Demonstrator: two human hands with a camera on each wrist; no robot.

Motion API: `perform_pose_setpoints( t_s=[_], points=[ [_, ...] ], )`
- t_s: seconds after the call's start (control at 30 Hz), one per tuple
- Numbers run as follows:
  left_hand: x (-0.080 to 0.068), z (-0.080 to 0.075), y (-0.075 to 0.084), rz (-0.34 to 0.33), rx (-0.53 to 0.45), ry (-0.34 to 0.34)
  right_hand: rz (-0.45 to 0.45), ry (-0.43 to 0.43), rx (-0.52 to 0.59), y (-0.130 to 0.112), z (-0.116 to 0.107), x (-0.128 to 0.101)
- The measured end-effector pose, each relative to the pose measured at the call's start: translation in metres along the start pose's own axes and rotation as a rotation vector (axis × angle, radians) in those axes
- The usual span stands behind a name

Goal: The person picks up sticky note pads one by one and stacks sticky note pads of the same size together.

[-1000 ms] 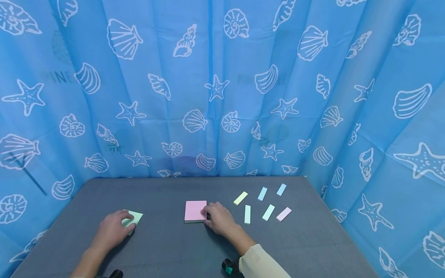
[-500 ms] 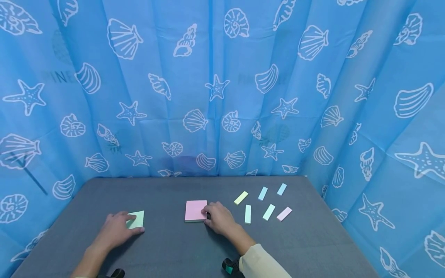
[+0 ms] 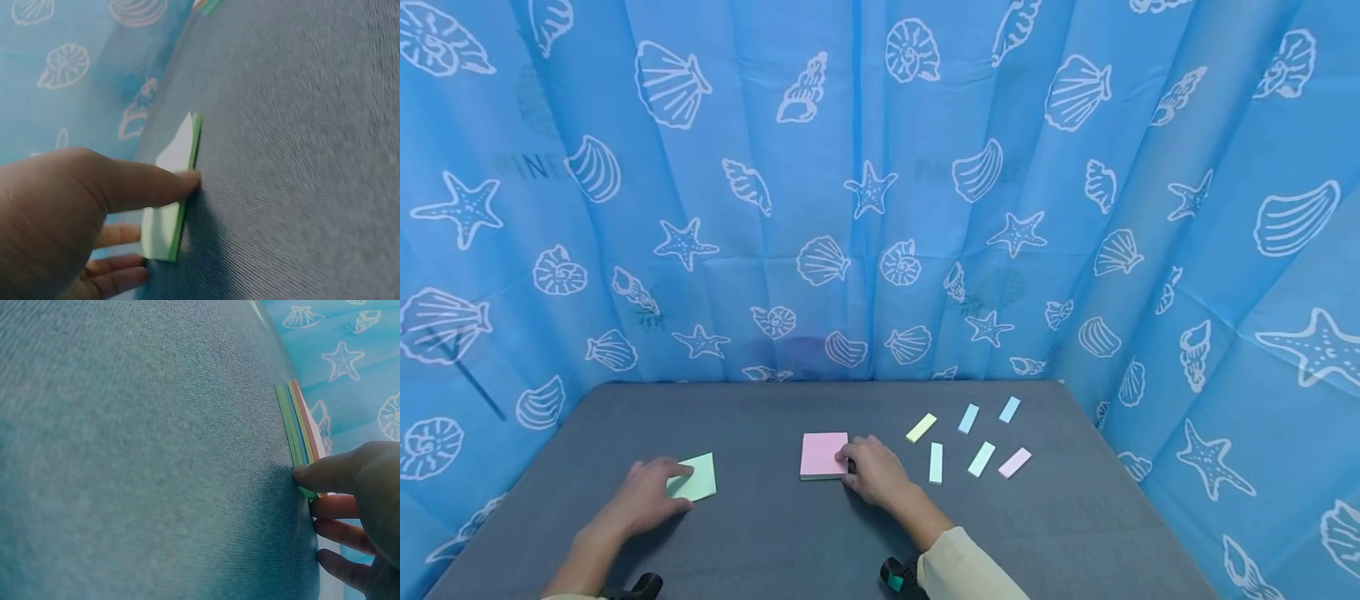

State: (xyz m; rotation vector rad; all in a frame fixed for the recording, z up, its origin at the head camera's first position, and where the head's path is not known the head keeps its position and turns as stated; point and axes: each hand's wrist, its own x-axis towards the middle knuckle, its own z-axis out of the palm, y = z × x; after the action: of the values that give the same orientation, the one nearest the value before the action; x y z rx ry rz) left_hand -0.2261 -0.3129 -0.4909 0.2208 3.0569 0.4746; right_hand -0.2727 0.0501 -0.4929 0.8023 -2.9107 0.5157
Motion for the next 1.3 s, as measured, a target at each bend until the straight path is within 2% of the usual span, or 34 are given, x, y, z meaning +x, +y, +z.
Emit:
perform_pose_setpoints(
  t_s=[0.1,0.33,0.43,0.6,0.73,0.83,0.93,1.1,1.3],
  points=[
    [-0.001,0.002,-0.003,0.0,-0.008,0.043,0.001,0.0,0.001,0.0,0.0,0.0],
    [0.002,0.012,0.0,-0.067,0.078,0.144,-0.012,0.008,-0.007,-0.001,-0.001,0.001],
    [0.009,0.015,0.0,-0.063,0.084,0.153,-0.007,0.006,-0.002,-0.001,-0.001,0.001],
    [0.016,0.016,-0.001,-0.025,0.041,0.143,-0.005,0.004,-0.002,0.0,0.0,0.001],
    [0.02,0.015,0.0,0.004,0.056,0.145,-0.005,0.006,0.002,0.0,0.0,0.0],
    [0.022,0.013,0.001,-0.002,0.065,0.136,0.001,0.001,0.004,0.0,-0.001,0.0],
    [0.023,0.013,0.001,-0.034,0.042,0.125,0.002,-0.004,0.004,0.0,-0.001,0.0],
    [0.02,0.014,-0.002,-0.105,-0.061,0.141,-0.007,-0.001,0.002,0.001,-0.001,0.0],
    [0.016,0.016,-0.006,-0.103,-0.119,0.192,-0.01,0.003,0.0,0.001,0.0,0.001]
  ],
)
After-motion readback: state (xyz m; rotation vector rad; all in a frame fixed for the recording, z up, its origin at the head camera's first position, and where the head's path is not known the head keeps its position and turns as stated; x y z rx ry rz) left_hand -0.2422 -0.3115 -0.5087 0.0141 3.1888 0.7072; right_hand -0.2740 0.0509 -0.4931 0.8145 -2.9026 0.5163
